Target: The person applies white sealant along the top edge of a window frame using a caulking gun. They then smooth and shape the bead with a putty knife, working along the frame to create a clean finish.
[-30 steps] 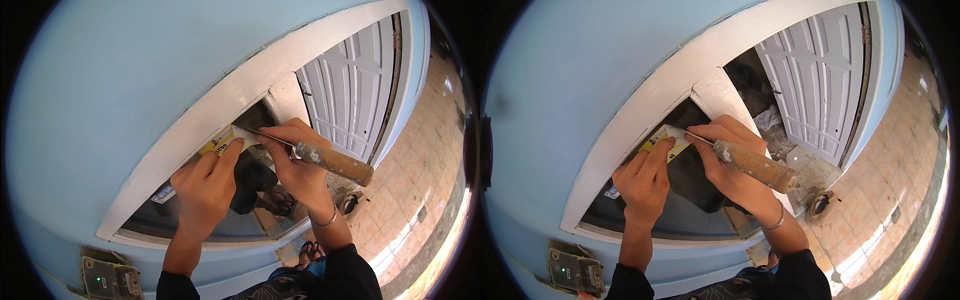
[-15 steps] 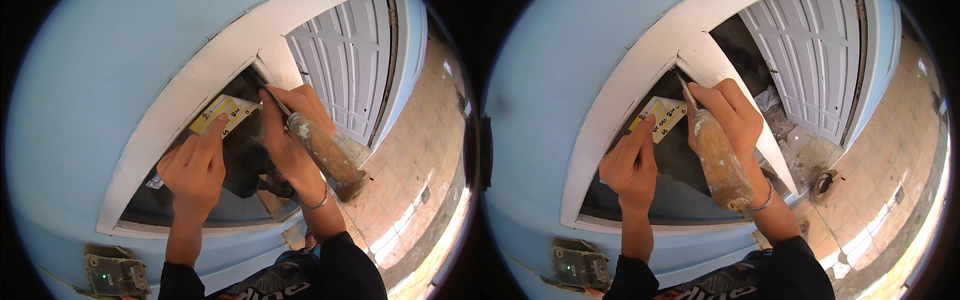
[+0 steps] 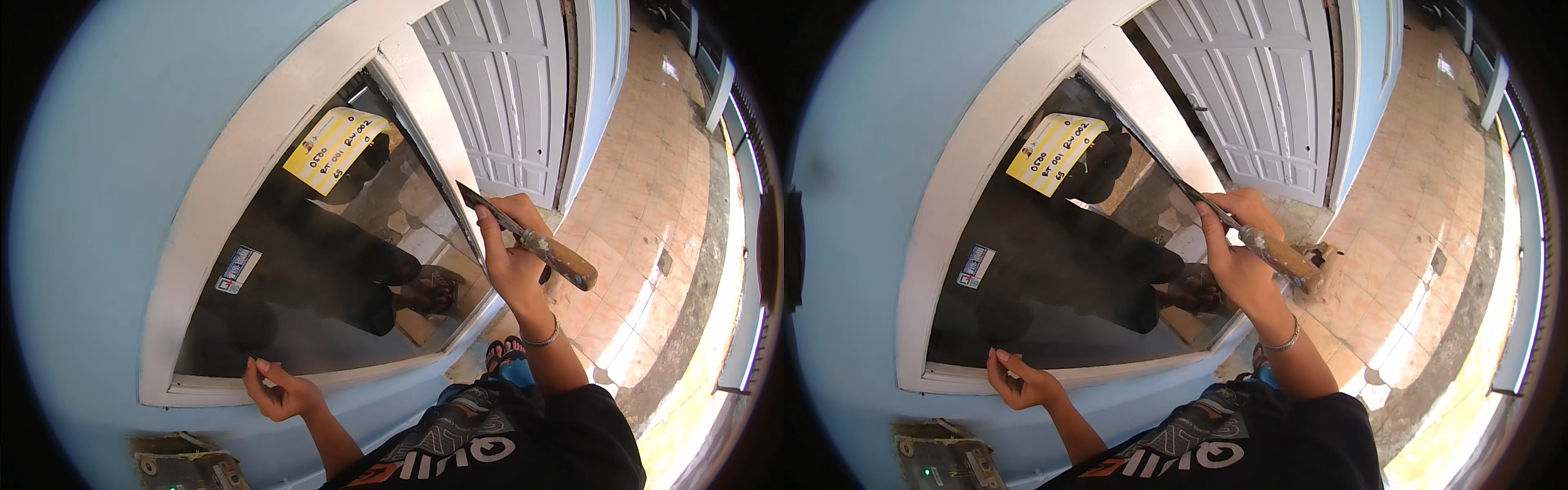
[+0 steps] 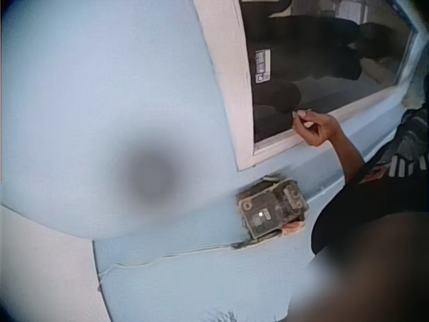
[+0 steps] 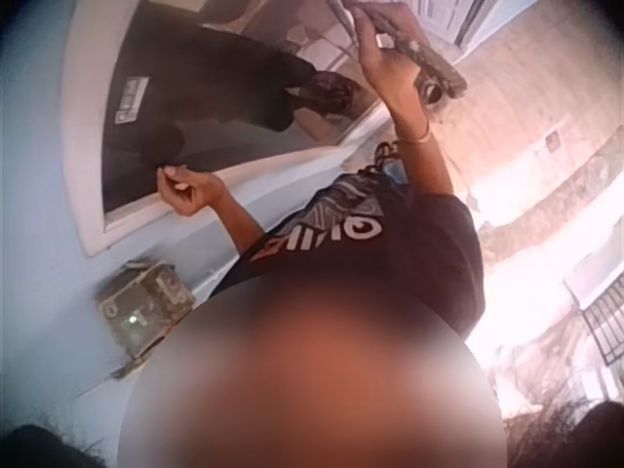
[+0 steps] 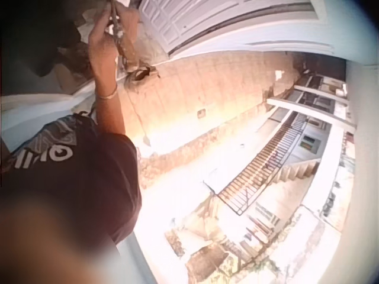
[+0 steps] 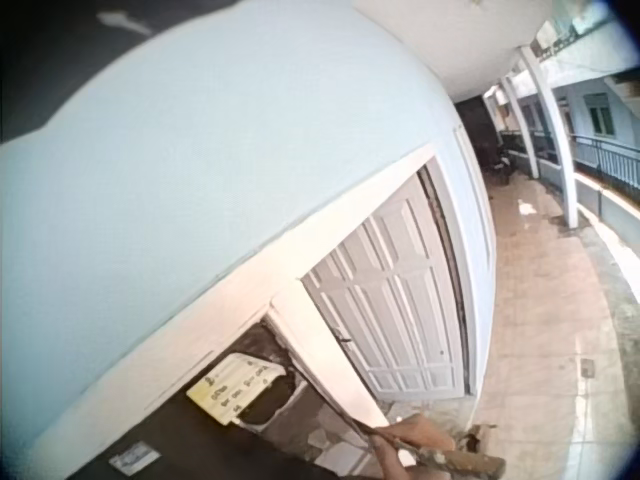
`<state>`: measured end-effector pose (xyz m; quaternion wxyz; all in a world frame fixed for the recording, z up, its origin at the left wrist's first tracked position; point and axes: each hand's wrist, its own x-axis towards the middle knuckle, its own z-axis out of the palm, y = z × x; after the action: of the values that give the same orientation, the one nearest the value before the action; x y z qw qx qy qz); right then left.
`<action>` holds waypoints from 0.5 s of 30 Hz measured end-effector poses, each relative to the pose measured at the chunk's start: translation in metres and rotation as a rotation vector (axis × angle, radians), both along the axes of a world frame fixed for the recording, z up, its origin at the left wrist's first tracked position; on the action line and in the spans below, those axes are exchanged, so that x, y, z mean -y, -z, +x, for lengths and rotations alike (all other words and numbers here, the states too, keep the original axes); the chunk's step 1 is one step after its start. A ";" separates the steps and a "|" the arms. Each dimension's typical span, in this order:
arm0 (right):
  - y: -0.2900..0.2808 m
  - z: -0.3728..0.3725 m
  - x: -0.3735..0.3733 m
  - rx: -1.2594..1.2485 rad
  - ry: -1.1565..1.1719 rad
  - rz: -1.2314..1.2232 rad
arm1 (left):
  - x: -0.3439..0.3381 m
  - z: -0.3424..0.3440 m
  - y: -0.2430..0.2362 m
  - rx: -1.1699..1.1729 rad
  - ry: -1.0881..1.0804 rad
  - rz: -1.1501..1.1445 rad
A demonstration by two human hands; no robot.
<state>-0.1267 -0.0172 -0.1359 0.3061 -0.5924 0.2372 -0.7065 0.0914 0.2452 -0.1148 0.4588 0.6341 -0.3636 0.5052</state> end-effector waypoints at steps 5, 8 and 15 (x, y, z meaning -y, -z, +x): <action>-0.033 0.014 0.015 0.037 -0.083 0.005 | 0.045 -0.033 -0.014 -0.165 0.358 0.241; -0.058 0.033 0.032 0.163 -0.164 0.073 | 0.099 -0.060 -0.043 -0.457 0.450 0.275; -0.068 0.047 0.036 0.101 -0.192 0.142 | 0.196 -0.087 -0.100 -0.516 0.614 0.304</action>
<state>-0.0799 -0.0532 -0.0682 0.4250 -0.5531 0.2130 -0.6842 0.0045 0.0494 -0.0150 0.5652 0.6624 -0.4791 0.1106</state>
